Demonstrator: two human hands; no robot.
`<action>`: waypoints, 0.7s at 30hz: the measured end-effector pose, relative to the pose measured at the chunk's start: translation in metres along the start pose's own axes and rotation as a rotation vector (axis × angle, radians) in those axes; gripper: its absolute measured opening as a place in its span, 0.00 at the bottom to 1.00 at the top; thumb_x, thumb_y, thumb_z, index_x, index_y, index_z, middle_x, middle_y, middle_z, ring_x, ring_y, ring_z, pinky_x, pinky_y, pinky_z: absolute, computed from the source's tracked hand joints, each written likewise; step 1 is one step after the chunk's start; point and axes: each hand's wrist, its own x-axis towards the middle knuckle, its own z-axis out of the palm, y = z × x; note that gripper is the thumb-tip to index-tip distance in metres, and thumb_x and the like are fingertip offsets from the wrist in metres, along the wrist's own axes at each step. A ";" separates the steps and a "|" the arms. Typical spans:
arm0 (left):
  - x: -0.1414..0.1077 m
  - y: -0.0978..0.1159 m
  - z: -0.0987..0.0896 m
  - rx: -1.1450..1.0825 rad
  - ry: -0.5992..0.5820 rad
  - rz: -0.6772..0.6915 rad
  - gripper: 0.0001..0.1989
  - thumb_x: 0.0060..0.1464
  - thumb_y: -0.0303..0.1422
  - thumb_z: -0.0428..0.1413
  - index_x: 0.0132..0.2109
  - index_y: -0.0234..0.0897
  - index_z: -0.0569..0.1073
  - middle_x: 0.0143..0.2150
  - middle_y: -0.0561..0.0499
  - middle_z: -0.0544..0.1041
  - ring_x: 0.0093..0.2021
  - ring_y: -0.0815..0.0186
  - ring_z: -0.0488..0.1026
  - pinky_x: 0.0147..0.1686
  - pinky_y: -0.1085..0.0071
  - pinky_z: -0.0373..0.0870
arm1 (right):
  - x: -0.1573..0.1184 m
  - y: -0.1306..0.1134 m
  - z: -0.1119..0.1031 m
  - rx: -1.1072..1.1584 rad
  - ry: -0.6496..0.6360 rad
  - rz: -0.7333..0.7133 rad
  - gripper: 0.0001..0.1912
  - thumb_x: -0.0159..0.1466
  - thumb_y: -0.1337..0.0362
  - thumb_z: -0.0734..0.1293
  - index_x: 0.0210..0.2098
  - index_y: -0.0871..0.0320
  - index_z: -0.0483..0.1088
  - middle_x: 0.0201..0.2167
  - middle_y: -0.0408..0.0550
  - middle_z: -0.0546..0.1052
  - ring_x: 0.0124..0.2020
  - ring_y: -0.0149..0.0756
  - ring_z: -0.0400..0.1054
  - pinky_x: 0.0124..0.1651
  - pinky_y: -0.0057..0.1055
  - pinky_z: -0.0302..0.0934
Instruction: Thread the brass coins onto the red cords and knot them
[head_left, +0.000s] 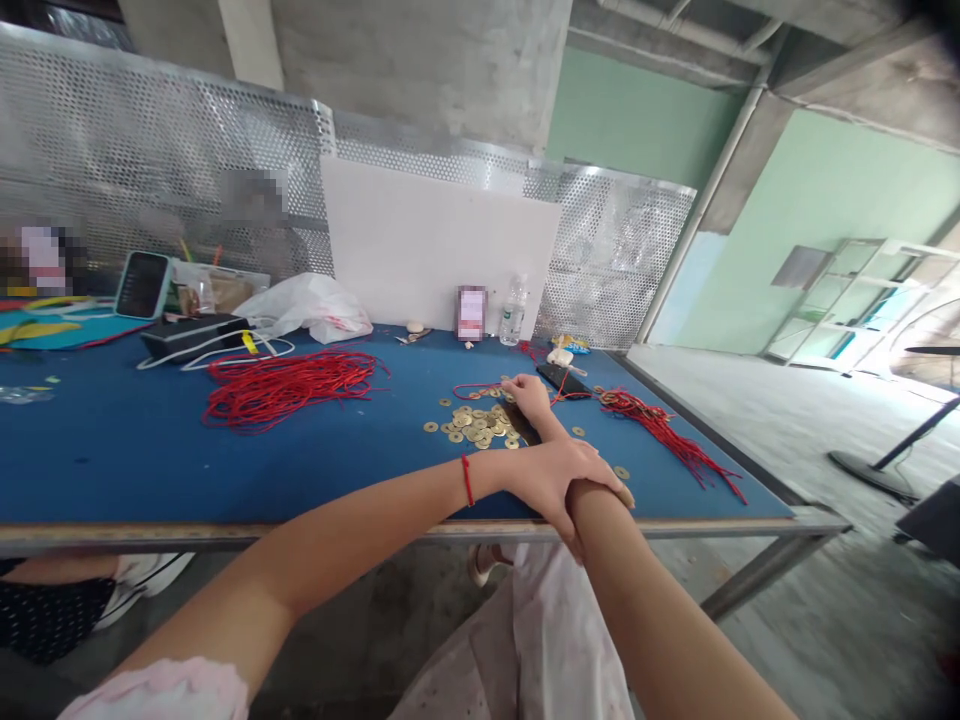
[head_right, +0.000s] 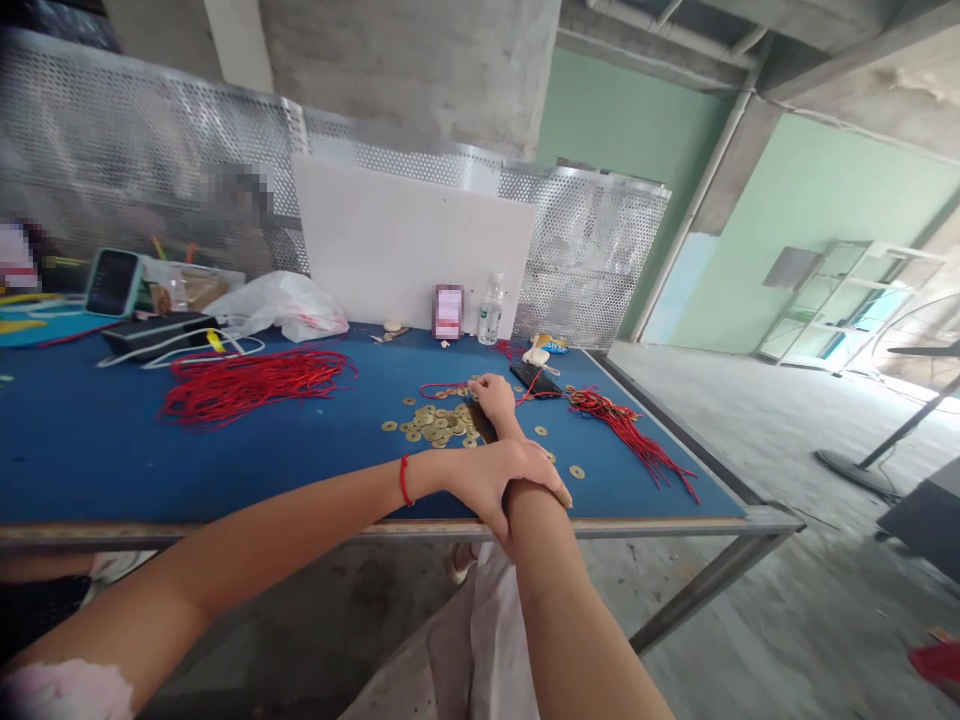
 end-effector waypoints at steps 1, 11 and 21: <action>0.000 -0.001 0.001 0.010 0.011 0.001 0.31 0.36 0.27 0.64 0.53 0.37 0.74 0.52 0.48 0.77 0.54 0.53 0.70 0.60 0.58 0.60 | 0.000 0.001 0.000 0.000 0.002 -0.005 0.13 0.59 0.57 0.65 0.23 0.59 0.68 0.22 0.42 0.70 0.25 0.29 0.60 0.28 0.26 0.49; 0.001 0.009 -0.006 0.028 -0.056 -0.040 0.28 0.41 0.28 0.61 0.53 0.39 0.74 0.53 0.49 0.76 0.55 0.54 0.69 0.61 0.60 0.59 | 0.003 0.005 0.004 -0.011 0.021 -0.001 0.13 0.59 0.56 0.65 0.25 0.59 0.71 0.23 0.42 0.72 0.26 0.30 0.61 0.29 0.27 0.51; -0.003 -0.002 -0.006 0.025 0.028 0.011 0.25 0.44 0.24 0.54 0.52 0.34 0.74 0.51 0.48 0.77 0.54 0.58 0.70 0.60 0.64 0.59 | 0.006 0.008 0.006 0.016 0.029 -0.008 0.13 0.58 0.56 0.66 0.23 0.59 0.69 0.22 0.43 0.72 0.26 0.31 0.61 0.29 0.27 0.50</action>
